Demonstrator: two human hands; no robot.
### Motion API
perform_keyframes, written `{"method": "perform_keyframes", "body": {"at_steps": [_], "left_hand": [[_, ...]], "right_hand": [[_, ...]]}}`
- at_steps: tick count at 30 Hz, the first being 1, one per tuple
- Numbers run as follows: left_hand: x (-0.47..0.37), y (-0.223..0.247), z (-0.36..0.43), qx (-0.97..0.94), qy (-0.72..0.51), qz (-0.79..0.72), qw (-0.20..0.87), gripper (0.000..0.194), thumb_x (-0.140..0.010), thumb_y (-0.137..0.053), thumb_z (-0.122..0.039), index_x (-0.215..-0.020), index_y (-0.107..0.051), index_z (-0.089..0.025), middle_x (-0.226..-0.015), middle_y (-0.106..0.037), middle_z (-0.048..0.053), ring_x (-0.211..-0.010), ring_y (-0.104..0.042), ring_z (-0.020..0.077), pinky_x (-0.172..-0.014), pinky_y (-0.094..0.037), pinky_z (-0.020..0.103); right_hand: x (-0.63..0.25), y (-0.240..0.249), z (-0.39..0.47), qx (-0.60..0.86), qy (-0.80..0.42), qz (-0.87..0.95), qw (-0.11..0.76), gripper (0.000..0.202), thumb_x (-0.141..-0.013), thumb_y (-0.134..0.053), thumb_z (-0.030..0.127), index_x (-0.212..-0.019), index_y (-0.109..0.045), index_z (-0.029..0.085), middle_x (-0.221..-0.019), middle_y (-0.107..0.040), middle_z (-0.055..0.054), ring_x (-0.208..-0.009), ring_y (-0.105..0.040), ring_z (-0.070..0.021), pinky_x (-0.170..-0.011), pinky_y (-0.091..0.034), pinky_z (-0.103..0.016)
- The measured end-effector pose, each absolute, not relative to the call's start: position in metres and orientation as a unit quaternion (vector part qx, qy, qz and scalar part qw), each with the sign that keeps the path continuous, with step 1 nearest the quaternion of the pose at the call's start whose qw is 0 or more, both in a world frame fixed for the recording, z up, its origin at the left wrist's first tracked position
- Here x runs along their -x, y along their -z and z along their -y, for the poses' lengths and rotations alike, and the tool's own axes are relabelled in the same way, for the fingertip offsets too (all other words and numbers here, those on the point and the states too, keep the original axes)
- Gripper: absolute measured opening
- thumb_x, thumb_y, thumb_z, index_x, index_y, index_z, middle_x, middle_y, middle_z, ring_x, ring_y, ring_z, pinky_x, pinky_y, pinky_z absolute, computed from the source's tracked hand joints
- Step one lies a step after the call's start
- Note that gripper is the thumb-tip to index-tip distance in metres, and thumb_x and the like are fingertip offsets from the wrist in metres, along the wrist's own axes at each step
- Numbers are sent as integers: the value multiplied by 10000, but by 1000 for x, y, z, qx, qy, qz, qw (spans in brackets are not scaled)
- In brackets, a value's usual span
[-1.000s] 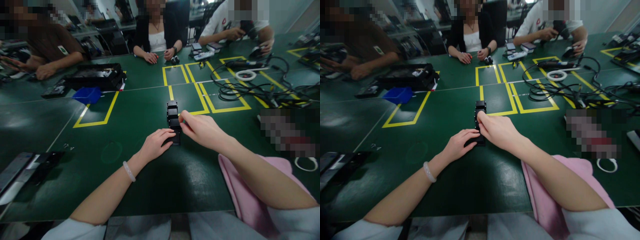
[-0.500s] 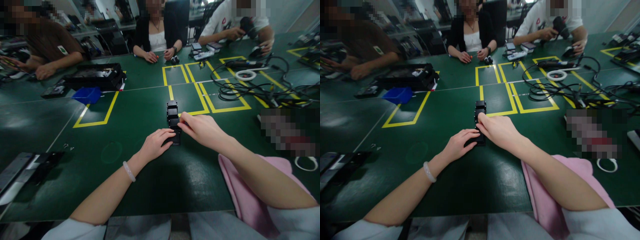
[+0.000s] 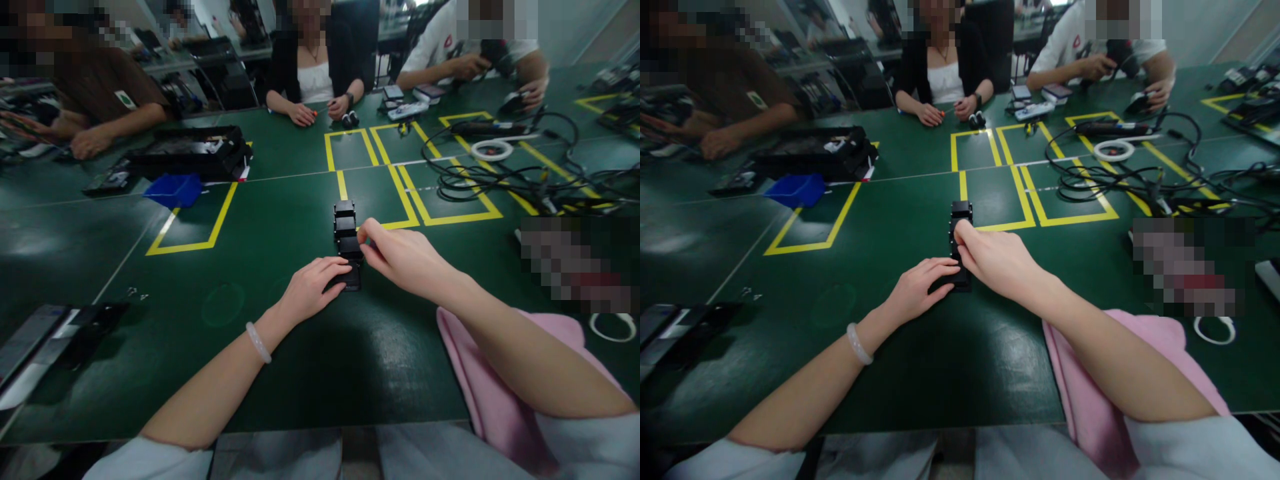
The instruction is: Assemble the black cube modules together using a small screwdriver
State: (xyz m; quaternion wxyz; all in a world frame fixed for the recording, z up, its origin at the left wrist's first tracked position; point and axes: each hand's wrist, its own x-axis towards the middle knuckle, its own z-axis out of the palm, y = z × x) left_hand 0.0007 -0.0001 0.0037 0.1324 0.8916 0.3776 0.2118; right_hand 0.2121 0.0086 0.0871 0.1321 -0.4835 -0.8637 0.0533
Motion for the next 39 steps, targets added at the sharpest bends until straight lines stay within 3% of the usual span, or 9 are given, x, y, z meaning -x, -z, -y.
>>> {"method": "perform_keyframes", "body": {"at_steps": [7, 13, 18, 39], "left_hand": [[0, -4, 0, -891, -215, -377, 135, 297, -895, -514, -232, -1190, -544, -228, -1272, -574, 41, -1134, -553, 191, -988, -456, 384], [-1, -4, 1, -891, -215, -377, 133, 303, -893, -513, -230, -1194, -545, -232, -1274, -572, 47, -1124, -557, 199, -983, -459, 398], [-1, -5, 1, -890, -217, -378, 135, 289, -900, -507, -235, -1187, -545, -225, -1270, -574, 41, -1128, -552, 186, -982, -458, 380], [0, -5, 0, -891, -210, -377, 138, 291, -900, -510, -238, -1188, -544, -225, -1281, -569, 40, -1141, -546, 189, -1000, -445, 385]], "right_hand": [[-213, -87, -9, 486, -39, 866, 115, 231, -946, -351, 368, -984, -503, 198, -735, -659, -10, -623, -600, -159, -523, -247, -252], [-213, -87, -9, 483, -51, 864, 132, 190, -939, -349, 296, -1019, -490, 197, -760, -661, -6, -616, -590, -140, -523, -257, -242], [-213, -88, -8, 487, -43, 865, 115, 226, -942, -356, 361, -999, -501, 197, -732, -660, -14, -621, -597, -157, -520, -253, -248], [-215, -88, -10, 480, -67, 866, 125, 195, -928, -363, 298, -1049, -475, 192, -776, -664, -19, -624, -586, -152, -530, -262, -241]]}}
